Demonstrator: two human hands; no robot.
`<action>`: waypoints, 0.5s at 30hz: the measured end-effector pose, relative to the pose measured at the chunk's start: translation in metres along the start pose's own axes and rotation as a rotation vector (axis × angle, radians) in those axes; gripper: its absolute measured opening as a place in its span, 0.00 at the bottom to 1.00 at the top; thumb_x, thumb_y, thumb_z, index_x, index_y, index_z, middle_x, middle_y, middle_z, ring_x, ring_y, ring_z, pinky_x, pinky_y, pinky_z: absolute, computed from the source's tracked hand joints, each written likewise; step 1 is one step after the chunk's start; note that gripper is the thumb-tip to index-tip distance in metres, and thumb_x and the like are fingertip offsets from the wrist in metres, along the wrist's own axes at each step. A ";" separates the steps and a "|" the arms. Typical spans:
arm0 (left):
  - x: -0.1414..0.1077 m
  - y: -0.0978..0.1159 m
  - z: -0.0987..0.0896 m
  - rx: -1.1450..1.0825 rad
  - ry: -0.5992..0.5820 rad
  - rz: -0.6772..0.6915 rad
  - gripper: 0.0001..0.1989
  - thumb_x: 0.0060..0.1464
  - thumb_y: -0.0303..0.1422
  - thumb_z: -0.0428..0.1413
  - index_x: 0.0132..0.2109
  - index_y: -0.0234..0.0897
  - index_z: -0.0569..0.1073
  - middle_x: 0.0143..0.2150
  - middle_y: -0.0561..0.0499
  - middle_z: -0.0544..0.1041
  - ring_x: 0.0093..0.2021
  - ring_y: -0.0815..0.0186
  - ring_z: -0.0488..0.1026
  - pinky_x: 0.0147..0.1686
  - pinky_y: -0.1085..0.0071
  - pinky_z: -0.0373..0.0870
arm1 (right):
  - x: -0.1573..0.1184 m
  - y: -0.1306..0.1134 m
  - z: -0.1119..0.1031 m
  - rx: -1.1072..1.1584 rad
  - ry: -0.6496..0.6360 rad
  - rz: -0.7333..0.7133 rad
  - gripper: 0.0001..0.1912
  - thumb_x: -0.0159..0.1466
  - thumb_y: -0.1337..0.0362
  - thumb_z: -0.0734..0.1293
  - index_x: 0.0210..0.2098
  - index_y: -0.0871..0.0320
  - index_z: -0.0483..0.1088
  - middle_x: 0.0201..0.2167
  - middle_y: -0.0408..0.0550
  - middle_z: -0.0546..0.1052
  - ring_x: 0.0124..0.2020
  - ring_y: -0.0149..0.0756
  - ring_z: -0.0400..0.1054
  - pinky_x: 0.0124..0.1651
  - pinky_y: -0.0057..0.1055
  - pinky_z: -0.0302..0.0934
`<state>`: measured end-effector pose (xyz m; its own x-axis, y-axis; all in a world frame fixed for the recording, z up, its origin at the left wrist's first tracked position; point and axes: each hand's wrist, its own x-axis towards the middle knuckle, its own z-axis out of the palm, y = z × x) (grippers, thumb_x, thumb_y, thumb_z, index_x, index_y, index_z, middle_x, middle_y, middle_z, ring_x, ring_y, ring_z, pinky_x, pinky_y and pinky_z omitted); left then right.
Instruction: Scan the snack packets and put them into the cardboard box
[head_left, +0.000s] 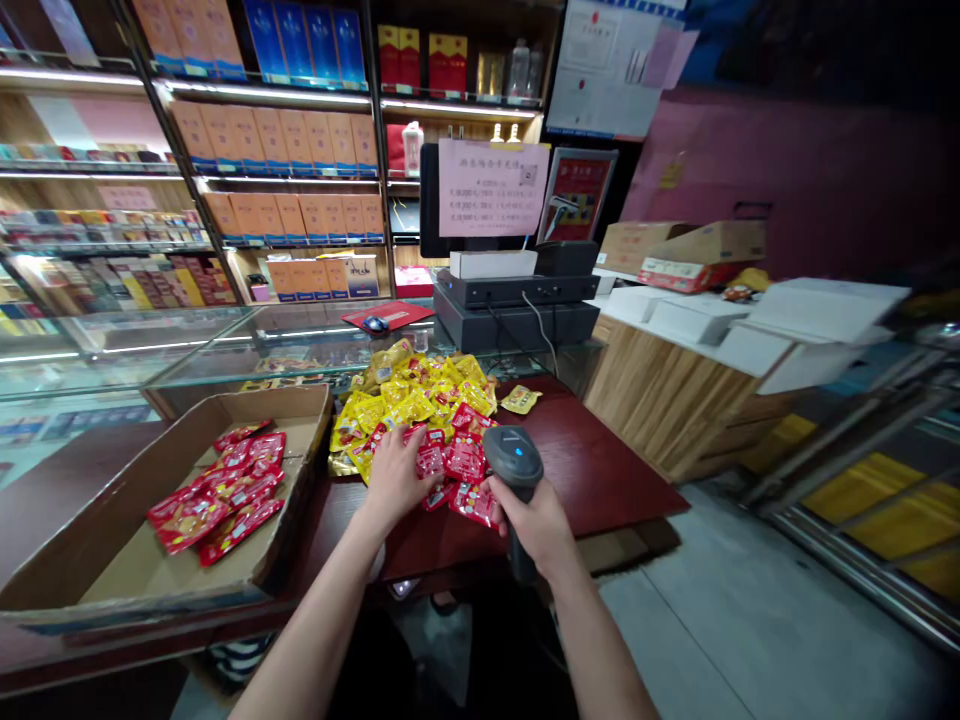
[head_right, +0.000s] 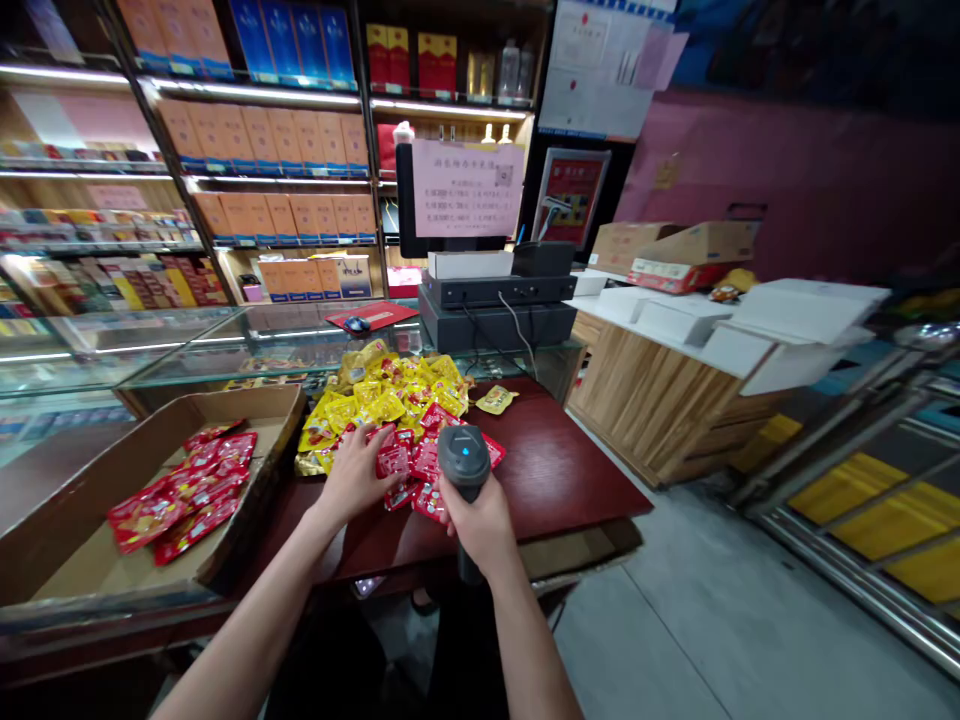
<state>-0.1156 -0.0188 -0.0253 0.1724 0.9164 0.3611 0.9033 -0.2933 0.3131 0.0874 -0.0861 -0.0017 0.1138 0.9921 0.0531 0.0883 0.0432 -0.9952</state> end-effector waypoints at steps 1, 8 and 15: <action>0.001 0.000 0.001 0.019 -0.042 0.065 0.35 0.49 0.39 0.61 0.64 0.41 0.64 0.63 0.39 0.63 0.62 0.49 0.60 0.60 0.53 0.58 | -0.001 0.000 0.000 -0.002 -0.002 0.004 0.17 0.56 0.52 0.70 0.27 0.62 0.73 0.13 0.43 0.70 0.12 0.29 0.61 0.17 0.25 0.56; 0.011 0.007 -0.015 0.105 -0.267 0.216 0.30 0.50 0.25 0.54 0.62 0.40 0.68 0.52 0.39 0.69 0.54 0.53 0.66 0.52 0.60 0.65 | -0.003 0.002 0.003 -0.013 -0.017 -0.013 0.14 0.56 0.55 0.70 0.26 0.61 0.72 0.12 0.42 0.70 0.13 0.29 0.61 0.17 0.25 0.57; 0.004 -0.012 -0.041 0.091 -0.239 -0.100 0.08 0.48 0.32 0.57 0.36 0.35 0.78 0.39 0.42 0.73 0.37 0.59 0.74 0.36 0.68 0.66 | -0.008 -0.004 0.021 -0.004 -0.065 0.035 0.13 0.54 0.56 0.70 0.28 0.61 0.72 0.12 0.41 0.70 0.12 0.29 0.62 0.16 0.24 0.57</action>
<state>-0.1422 -0.0224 0.0088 0.1586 0.9811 0.1111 0.9503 -0.1822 0.2524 0.0653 -0.0915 -0.0003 0.0527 0.9985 0.0126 0.0890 0.0078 -0.9960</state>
